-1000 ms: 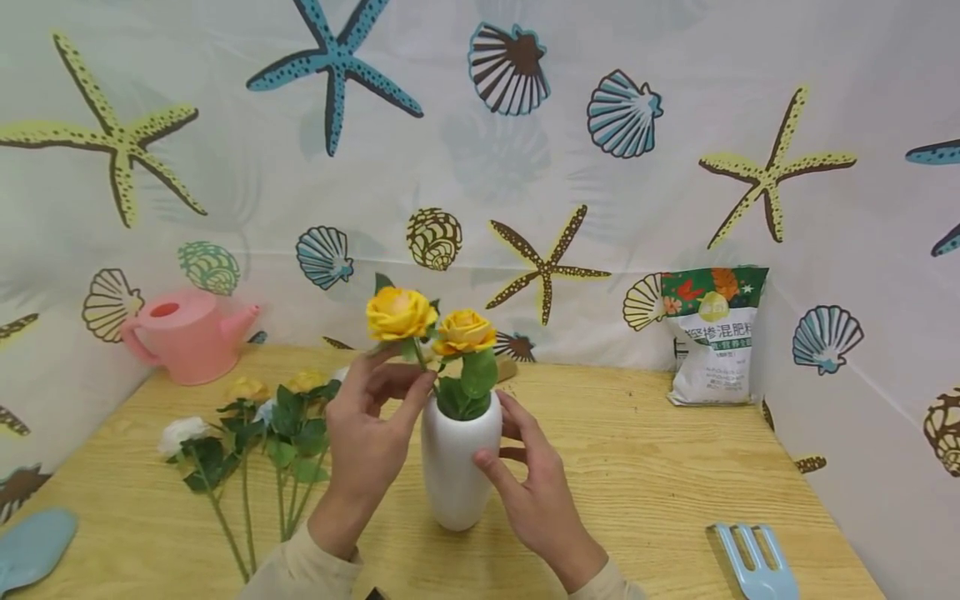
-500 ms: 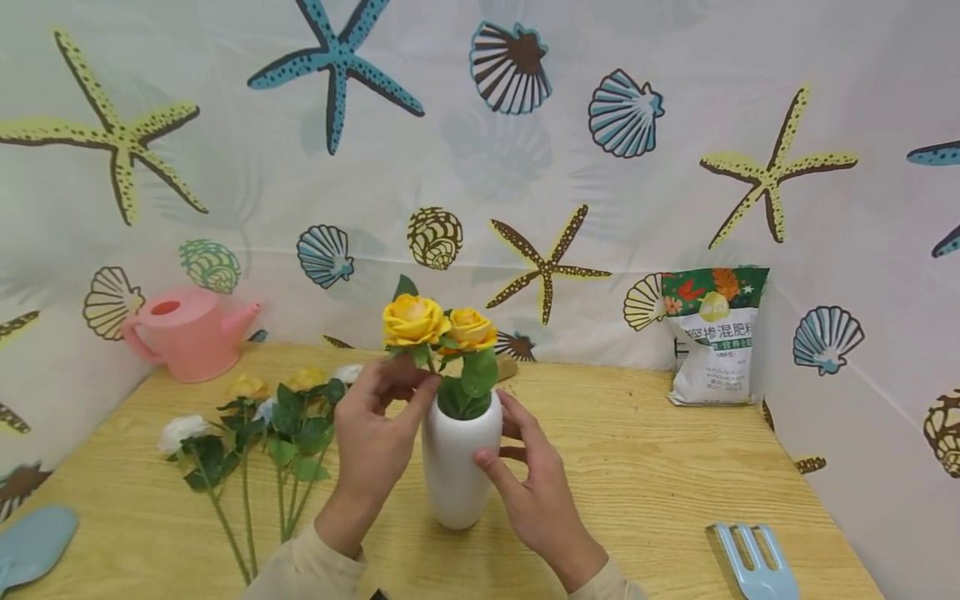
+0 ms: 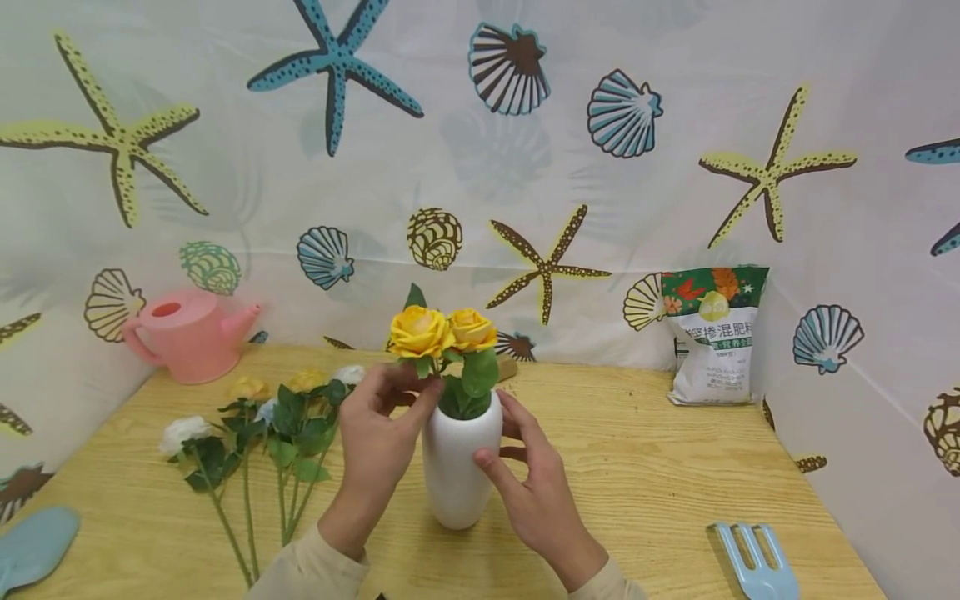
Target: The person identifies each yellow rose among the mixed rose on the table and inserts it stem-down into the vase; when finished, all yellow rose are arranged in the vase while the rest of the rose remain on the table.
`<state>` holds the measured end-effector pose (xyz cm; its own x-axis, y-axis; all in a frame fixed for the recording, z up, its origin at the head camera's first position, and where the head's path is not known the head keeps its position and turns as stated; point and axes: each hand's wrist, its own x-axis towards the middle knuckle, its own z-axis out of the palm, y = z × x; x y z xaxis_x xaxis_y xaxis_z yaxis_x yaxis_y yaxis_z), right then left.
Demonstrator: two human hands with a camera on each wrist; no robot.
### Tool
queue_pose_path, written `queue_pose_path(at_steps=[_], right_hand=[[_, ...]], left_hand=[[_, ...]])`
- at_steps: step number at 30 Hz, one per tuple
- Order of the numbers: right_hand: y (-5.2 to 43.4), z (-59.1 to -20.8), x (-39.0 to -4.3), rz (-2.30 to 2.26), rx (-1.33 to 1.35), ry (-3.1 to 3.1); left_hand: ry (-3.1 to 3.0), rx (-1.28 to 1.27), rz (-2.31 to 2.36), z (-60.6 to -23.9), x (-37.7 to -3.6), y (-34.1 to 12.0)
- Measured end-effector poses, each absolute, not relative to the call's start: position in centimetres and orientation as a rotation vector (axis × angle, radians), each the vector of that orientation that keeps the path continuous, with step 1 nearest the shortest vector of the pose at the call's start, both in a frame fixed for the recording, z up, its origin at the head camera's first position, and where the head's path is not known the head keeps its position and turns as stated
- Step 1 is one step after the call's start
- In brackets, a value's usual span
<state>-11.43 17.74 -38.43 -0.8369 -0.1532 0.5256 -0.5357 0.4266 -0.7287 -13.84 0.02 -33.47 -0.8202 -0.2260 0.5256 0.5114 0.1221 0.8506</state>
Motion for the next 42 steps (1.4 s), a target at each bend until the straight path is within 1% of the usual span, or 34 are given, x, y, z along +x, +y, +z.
queue_pose_path(at_steps=[6, 18, 27, 37, 42], right_hand=[[17.7, -38.4, -11.5, 1.378, 0.573, -2.314], [17.6, -38.3, -11.3, 1.404, 0.579, -2.303], [17.4, -38.2, -11.2, 1.401, 0.561, -2.314], [17.5, -38.4, -11.3, 1.401, 0.55, -2.325], [17.5, -38.4, -11.3, 1.398, 0.561, -2.313]], left_hand=[[-1.896, -0.259, -1.768, -33.6, -14.0, -0.2], [-1.931, -0.365, -1.661, -33.6, -13.7, -1.0], [-1.895, -0.446, -1.613, -34.2, -13.5, -2.8], [-1.836, -0.379, -1.513, -36.7, -14.2, -7.0], [-2.006, -0.182, -1.497, -38.1, -13.9, -9.8]])
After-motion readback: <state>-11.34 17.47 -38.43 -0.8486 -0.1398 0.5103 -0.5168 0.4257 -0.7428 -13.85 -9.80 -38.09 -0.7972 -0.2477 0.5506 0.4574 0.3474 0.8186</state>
